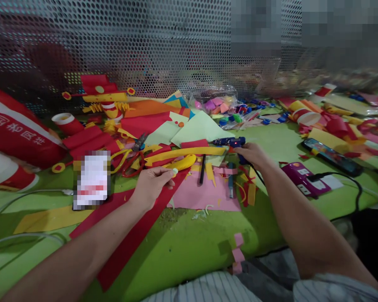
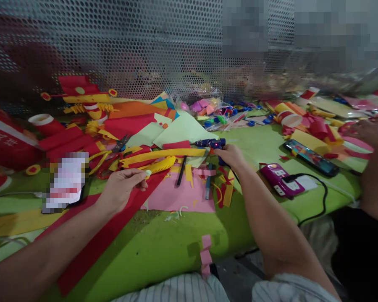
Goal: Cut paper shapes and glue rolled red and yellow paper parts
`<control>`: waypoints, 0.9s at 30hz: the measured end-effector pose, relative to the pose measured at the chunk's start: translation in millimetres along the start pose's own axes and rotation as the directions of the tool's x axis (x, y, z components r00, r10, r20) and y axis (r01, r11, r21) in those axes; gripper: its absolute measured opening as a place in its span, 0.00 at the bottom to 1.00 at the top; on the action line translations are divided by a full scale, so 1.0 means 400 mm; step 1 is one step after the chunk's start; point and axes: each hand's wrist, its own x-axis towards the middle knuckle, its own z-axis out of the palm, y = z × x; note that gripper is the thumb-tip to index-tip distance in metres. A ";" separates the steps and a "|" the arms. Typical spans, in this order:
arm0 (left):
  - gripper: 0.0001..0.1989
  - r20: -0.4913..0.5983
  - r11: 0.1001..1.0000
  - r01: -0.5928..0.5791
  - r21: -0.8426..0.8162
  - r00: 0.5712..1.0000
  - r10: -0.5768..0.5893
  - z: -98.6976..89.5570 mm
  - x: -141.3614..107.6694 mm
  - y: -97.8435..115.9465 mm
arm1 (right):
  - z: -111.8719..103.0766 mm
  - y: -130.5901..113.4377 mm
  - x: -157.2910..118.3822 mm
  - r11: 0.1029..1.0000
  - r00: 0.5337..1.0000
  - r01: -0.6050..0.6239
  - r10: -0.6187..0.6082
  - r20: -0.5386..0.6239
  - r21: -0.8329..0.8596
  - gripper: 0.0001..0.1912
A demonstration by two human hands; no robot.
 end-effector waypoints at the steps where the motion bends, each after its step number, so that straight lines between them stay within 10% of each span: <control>1: 0.06 0.001 1.000 0.000 0.000 1.000 0.000 0.000 0.000 0.000 | 0.002 -0.001 -0.002 1.000 1.000 -0.004 0.005 -0.017 0.024 0.11; 12: 0.07 0.019 1.000 -0.024 -0.013 1.000 0.024 0.000 0.002 -0.004 | -0.055 -0.068 -0.036 0.943 0.980 -0.007 0.073 -0.186 0.333 0.12; 19: 0.06 -0.028 0.989 -0.080 -0.128 0.997 0.077 -0.009 0.004 0.013 | -0.037 -0.207 -0.178 0.819 0.923 0.371 -0.375 -0.080 0.438 0.09; 27: 0.06 -0.110 0.986 -0.116 -0.115 0.989 0.104 -0.024 0.018 0.011 | 0.072 -0.173 -0.280 0.846 0.856 0.272 -0.430 0.286 0.460 0.14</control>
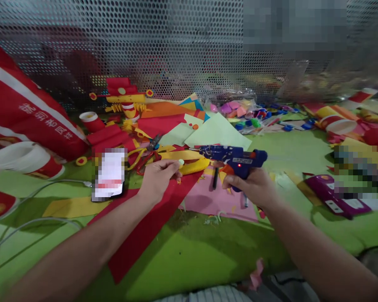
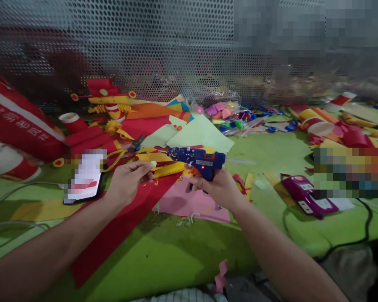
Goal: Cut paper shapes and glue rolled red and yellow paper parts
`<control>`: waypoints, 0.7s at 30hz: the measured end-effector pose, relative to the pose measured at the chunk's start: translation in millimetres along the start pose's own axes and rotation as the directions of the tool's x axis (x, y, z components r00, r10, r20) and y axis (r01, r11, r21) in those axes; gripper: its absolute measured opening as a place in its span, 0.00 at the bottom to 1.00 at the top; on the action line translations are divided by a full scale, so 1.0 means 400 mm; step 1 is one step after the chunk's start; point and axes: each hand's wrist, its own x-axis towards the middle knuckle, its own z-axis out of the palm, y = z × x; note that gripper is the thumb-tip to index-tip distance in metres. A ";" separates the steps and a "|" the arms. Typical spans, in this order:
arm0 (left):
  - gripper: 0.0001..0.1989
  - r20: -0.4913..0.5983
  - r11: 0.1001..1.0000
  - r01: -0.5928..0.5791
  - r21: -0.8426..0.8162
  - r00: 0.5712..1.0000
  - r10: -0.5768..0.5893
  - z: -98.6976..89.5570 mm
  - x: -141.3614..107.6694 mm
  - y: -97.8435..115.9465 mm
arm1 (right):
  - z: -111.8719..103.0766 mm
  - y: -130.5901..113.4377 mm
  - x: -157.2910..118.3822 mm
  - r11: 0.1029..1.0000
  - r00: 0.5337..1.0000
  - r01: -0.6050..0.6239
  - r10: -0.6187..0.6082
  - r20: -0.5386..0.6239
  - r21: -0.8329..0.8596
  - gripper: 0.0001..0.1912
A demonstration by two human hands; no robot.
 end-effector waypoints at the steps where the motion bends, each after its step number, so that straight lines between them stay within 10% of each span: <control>1: 0.06 -0.001 1.000 -0.010 0.010 1.000 0.010 -0.001 0.001 0.000 | 0.002 0.004 -0.001 1.000 1.000 0.007 -0.007 0.019 -0.002 0.14; 21: 0.04 0.021 0.973 -0.174 0.152 0.985 0.173 -0.006 -0.002 -0.005 | 0.014 0.014 -0.018 0.875 0.925 0.369 -0.378 0.032 -0.313 0.13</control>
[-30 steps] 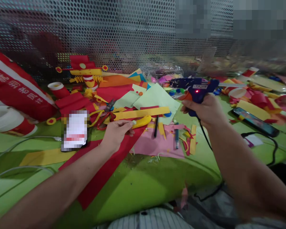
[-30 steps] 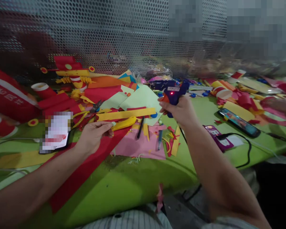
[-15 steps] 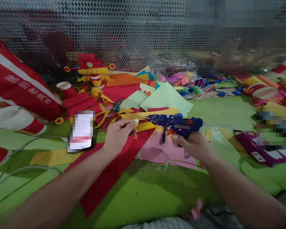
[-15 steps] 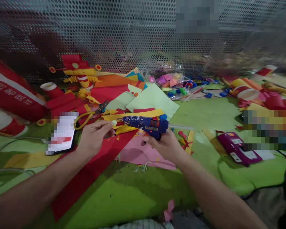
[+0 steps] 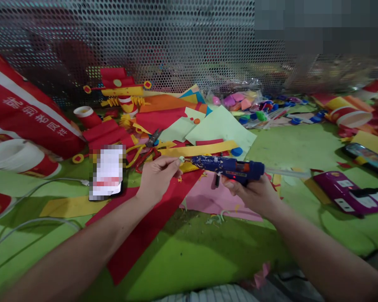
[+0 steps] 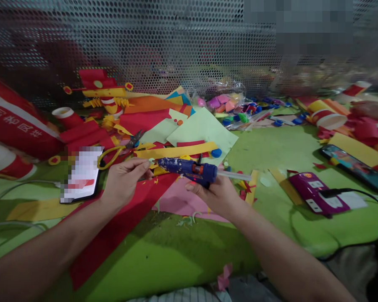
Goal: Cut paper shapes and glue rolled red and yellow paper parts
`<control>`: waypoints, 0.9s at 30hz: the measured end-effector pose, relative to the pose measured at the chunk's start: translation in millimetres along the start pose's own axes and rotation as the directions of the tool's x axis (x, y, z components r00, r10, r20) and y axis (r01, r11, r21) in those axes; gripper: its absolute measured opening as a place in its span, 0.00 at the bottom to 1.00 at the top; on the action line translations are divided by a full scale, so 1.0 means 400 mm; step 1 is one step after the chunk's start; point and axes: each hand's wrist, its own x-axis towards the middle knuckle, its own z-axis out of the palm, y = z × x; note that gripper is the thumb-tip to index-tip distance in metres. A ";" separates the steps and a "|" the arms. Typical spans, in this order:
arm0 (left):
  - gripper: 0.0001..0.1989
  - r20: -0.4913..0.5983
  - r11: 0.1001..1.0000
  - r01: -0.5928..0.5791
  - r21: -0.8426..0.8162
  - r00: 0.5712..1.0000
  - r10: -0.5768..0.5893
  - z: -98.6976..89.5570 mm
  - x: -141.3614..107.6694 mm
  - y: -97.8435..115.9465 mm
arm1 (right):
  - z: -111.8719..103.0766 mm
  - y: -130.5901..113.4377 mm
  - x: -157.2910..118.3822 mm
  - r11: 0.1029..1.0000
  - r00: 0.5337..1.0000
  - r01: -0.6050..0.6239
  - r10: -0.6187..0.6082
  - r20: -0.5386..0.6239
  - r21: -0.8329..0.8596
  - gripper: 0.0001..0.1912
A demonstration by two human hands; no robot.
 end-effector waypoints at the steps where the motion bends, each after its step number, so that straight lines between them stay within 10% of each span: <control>1: 0.04 0.000 1.000 -0.005 0.004 1.000 0.005 -0.001 0.000 -0.001 | 0.000 0.001 -0.001 1.000 1.000 -0.007 0.007 0.003 -0.008 0.14; 27: 0.03 0.014 1.000 -0.015 0.026 1.000 0.015 -0.001 -0.004 0.000 | -0.004 -0.006 -0.003 0.993 0.998 -0.062 0.063 0.004 -0.104 0.18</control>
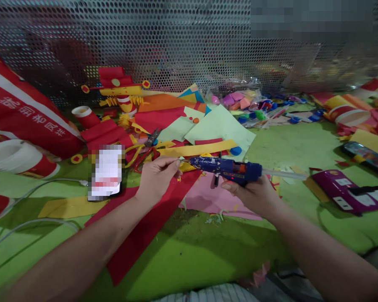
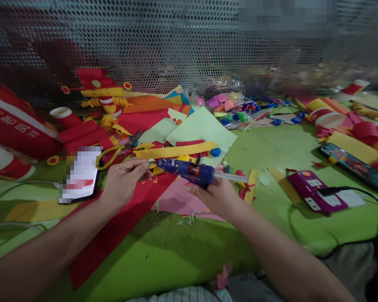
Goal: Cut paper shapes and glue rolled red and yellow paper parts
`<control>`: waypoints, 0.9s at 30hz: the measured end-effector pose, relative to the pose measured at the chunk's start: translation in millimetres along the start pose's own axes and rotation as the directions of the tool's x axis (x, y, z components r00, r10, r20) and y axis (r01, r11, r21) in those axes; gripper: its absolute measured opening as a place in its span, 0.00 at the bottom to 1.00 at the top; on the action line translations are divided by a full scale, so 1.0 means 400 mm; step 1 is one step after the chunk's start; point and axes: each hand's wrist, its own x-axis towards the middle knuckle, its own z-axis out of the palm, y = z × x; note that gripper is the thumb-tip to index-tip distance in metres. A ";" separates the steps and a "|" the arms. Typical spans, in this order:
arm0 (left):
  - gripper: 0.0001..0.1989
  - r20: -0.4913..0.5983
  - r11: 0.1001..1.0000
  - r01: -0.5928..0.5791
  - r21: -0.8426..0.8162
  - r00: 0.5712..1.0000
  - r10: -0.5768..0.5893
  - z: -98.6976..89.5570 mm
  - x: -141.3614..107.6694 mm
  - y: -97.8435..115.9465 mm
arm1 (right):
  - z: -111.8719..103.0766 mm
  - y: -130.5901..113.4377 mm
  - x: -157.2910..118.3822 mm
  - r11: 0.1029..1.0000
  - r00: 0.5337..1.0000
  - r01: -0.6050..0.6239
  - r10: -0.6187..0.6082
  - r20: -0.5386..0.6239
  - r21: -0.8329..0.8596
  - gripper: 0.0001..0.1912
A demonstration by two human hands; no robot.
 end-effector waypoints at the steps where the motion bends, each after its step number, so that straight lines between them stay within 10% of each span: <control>1: 0.03 0.002 1.000 0.002 0.001 1.000 -0.002 0.000 0.000 -0.001 | 0.000 0.001 0.000 1.000 1.000 -0.002 0.002 -0.003 0.001 0.18; 27: 0.04 0.019 0.999 -0.015 0.038 1.000 0.014 -0.002 0.000 0.003 | 0.000 -0.001 0.006 0.996 0.998 -0.062 0.063 -0.007 0.068 0.17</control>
